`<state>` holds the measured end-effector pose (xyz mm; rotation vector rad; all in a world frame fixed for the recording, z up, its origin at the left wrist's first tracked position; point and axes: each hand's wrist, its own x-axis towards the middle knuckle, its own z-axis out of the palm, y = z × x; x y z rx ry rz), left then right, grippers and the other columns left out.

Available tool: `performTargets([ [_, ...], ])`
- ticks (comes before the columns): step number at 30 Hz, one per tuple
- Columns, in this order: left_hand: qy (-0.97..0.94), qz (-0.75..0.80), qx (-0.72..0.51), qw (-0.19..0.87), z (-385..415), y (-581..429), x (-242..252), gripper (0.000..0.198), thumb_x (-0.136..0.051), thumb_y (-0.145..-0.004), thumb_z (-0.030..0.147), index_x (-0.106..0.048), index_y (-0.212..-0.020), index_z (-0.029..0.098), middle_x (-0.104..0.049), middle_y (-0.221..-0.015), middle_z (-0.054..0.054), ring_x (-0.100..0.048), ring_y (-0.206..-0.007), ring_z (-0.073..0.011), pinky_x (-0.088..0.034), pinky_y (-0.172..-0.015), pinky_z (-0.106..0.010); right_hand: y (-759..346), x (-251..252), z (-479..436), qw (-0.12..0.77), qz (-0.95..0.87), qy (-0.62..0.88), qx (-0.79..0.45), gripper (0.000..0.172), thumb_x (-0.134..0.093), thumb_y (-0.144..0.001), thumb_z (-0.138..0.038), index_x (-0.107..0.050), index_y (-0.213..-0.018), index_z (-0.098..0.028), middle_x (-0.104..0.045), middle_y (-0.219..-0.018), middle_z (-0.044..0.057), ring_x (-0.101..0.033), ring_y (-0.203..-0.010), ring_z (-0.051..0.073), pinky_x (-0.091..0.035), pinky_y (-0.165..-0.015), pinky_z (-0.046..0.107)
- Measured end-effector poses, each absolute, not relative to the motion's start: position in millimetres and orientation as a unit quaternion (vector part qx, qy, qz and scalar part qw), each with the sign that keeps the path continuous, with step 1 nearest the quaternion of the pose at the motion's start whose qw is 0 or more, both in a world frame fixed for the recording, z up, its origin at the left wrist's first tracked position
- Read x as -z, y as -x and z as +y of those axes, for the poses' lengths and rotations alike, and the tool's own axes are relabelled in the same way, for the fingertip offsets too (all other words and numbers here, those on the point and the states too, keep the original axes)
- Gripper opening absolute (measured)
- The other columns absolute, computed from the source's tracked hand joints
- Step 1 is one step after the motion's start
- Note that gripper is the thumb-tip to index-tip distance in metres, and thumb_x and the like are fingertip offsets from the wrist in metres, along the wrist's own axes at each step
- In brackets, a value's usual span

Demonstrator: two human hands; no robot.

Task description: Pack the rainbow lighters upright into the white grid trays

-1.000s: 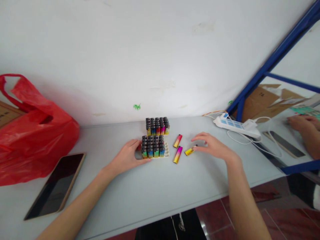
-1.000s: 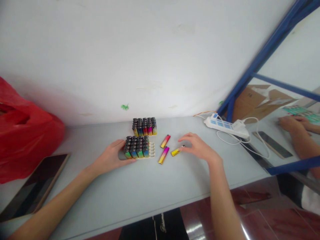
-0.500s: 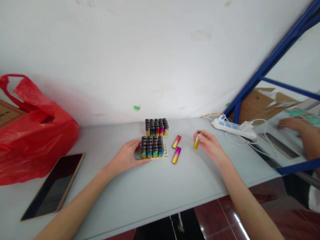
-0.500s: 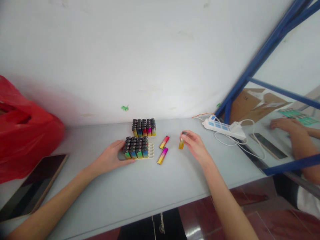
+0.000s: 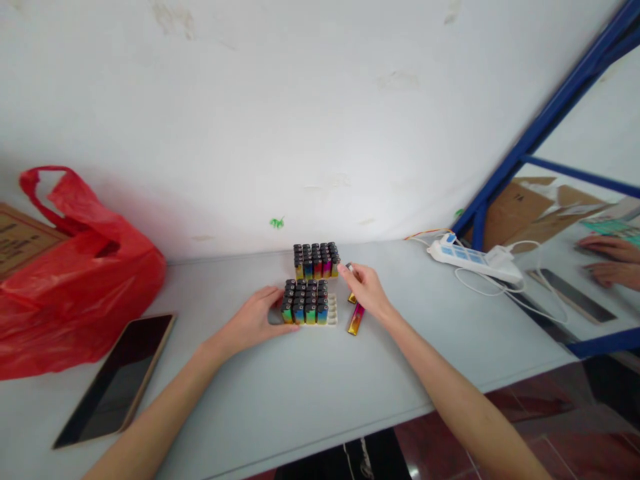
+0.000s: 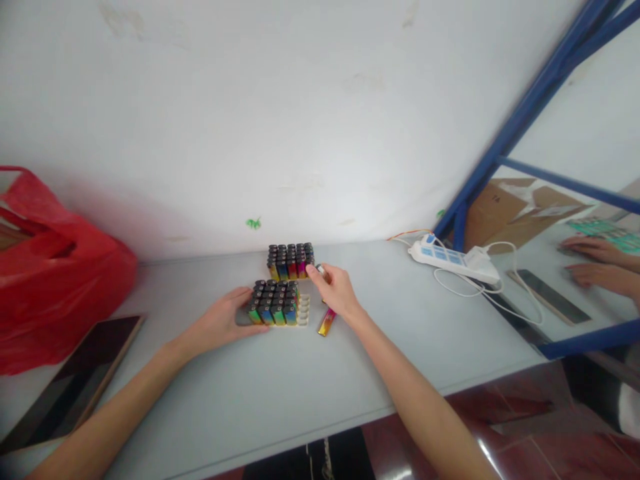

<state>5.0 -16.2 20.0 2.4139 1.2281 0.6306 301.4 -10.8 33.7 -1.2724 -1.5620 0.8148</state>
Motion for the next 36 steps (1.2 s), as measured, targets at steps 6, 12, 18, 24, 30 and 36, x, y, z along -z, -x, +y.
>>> performTargets([
  [6,-0.854,0.444,-0.194,0.188,-18,-6,-21,0.049,-0.083,-0.082,0.063,-0.068,-0.099,0.021,-0.073,-0.108,-0.010,-0.070,-0.099,-0.0312,-0.059,-0.090,-0.044,-301,-17,-24,0.431,-0.668,0.542,-0.274,0.056,-0.052,-0.099,-0.063,-0.038,-0.060,-0.025,-0.039,-0.052,-0.005,-0.035,-0.052,0.011,-0.028,-0.054,0.028],
  [12,-0.853,0.451,-0.193,0.179,-17,-5,-19,0.050,-0.083,-0.080,0.066,-0.069,-0.099,0.022,-0.075,-0.110,-0.011,-0.072,-0.100,-0.0322,-0.060,-0.089,-0.044,-302,-20,-25,0.435,-0.671,0.542,-0.258,0.042,-0.052,-0.097,-0.049,-0.039,-0.065,-0.025,-0.043,-0.053,-0.005,-0.040,-0.052,0.012,-0.031,-0.054,0.027],
  [18,-0.856,0.448,-0.189,0.178,-16,-4,-19,0.052,-0.081,-0.082,0.067,-0.071,-0.107,0.022,-0.075,-0.114,-0.012,-0.072,-0.104,-0.0323,-0.060,-0.094,-0.044,-301,-27,-29,0.440,-0.673,0.534,-0.261,0.051,-0.053,-0.100,-0.057,-0.036,-0.064,-0.025,-0.039,-0.052,-0.006,-0.034,-0.052,0.011,-0.029,-0.055,0.028],
  [24,-0.856,0.450,-0.184,0.174,-17,-5,-22,0.055,-0.080,-0.082,0.070,-0.073,-0.109,0.022,-0.076,-0.114,-0.012,-0.073,-0.106,-0.0334,-0.061,-0.093,-0.045,-301,-32,-32,0.443,-0.681,0.524,-0.258,0.046,-0.050,-0.100,-0.051,-0.035,-0.065,-0.026,-0.037,-0.053,-0.007,-0.034,-0.051,0.011,-0.028,-0.056,0.029],
  [30,-0.856,0.450,-0.191,0.168,-17,-6,-22,0.056,-0.079,-0.083,0.071,-0.073,-0.110,0.023,-0.076,-0.115,-0.012,-0.073,-0.106,-0.0320,-0.061,-0.093,-0.041,-301,-30,-32,0.441,-0.688,0.515,-0.259,0.043,-0.050,-0.102,-0.048,-0.034,-0.069,-0.026,-0.036,-0.054,-0.008,-0.035,-0.051,0.012,-0.027,-0.056,0.030],
  [36,-0.856,0.450,-0.185,0.173,-16,-5,-20,0.057,-0.078,-0.084,0.070,-0.073,-0.114,0.022,-0.076,-0.118,-0.012,-0.073,-0.108,-0.0323,-0.060,-0.097,-0.043,-304,-32,-29,0.428,-0.711,0.491,-0.264,0.036,-0.047,-0.110,-0.050,-0.044,-0.084,-0.026,-0.052,-0.070,-0.004,-0.050,-0.064,0.015,-0.037,-0.065,0.029],
])
